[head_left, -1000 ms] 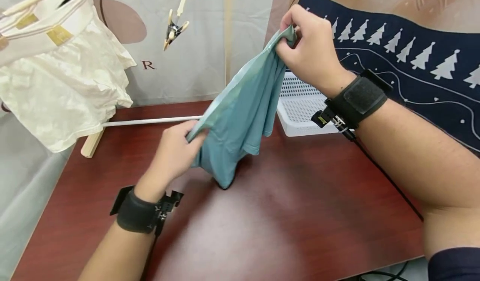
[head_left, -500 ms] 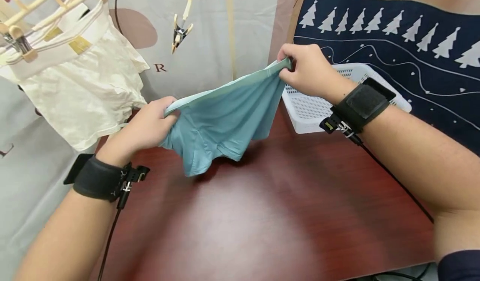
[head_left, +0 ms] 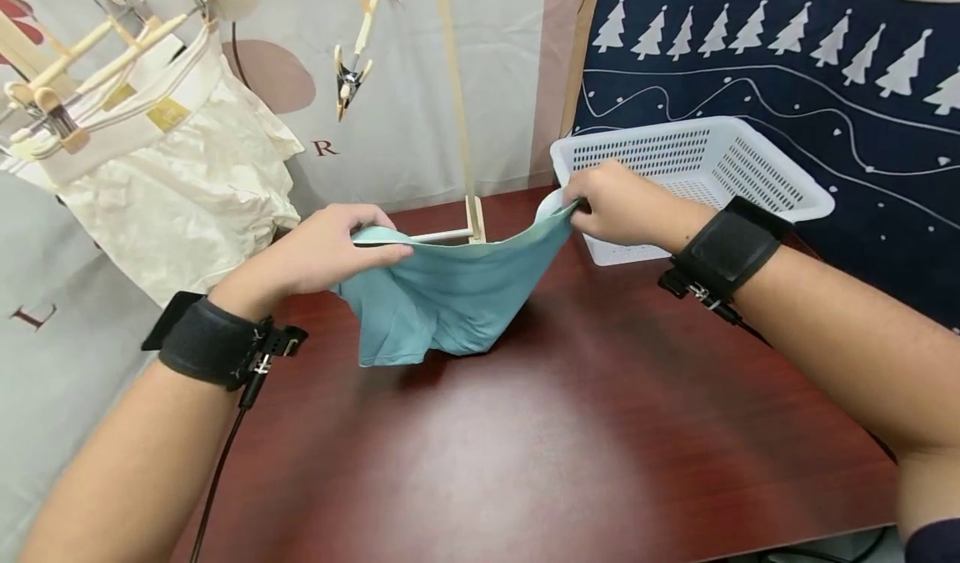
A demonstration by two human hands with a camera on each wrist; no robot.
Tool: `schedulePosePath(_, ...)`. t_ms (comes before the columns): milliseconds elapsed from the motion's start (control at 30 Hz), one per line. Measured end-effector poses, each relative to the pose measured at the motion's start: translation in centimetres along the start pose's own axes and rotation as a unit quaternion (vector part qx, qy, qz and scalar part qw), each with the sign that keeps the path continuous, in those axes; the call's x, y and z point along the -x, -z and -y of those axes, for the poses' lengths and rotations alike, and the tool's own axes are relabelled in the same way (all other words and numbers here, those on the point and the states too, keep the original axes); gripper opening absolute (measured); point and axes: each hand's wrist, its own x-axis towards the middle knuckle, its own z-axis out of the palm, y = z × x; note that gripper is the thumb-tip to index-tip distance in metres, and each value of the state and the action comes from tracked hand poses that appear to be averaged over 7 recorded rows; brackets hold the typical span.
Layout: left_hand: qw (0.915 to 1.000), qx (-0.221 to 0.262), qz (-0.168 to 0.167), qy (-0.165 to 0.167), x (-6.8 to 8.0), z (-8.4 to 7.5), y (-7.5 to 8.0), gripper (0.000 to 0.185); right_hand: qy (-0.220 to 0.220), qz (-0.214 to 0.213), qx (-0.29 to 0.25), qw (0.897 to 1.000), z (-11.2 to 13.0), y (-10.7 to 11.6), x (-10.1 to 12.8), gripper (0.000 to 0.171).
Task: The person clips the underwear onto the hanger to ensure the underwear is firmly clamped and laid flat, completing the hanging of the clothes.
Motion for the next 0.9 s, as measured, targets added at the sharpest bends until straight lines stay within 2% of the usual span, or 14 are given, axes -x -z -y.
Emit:
schedulePosePath(133, 0.9995, -0.001, 0.031, 0.003, 0.1, -0.1, -0.2, 0.039, -0.034, 0.003, -0.024, 0.999, -0.3, -0.5, 0.6, 0.026)
schedulePosePath(200, 0.9993, -0.004, 0.037, 0.004, 0.0, -0.1, -0.3, 0.033, -0.053, -0.012, -0.034, 0.998, -0.4, -0.7, 0.7, 0.030)
schedulePosePath(300, 0.9989, -0.006, 0.047, 0.002, -0.1, 0.0, -0.8, 0.021, -0.070, -0.045, -0.040, 0.996, -0.6, -1.1, 0.8, 0.027)
schedulePosePath(400, 0.9995, -0.010, 0.031, -0.003, -0.3, 0.1, -1.1, 0.016, -0.075, -0.093, -0.047, 0.992, -0.7, -1.6, 0.8, 0.019)
schedulePosePath(533, 0.9993, -0.028, -0.023, -0.006, -0.7, 0.1, -1.2, 0.019, -0.076, -0.133, -0.058, 0.987, -0.5, -1.8, 0.5, 0.012)
schedulePosePath(633, 0.9984, -0.037, -0.042, -0.010, -0.9, -0.1, -1.2, 0.024, -0.084, -0.113, -0.072, 0.987, -0.1, -2.0, 0.5, 0.008)
schedulePosePath(767, 0.9982, -0.044, -0.035, -0.021, -1.4, -0.9, -1.9, 0.024, -0.078, -0.072, -0.104, 0.989, 1.4, -2.8, -0.2, 0.008)
schedulePosePath(900, 0.9983, -0.051, -0.011, -0.028, -2.1, -1.8, -3.2, 0.025, -0.067, -0.016, -0.205, 0.976, 4.6, -4.1, -1.7, 0.021)
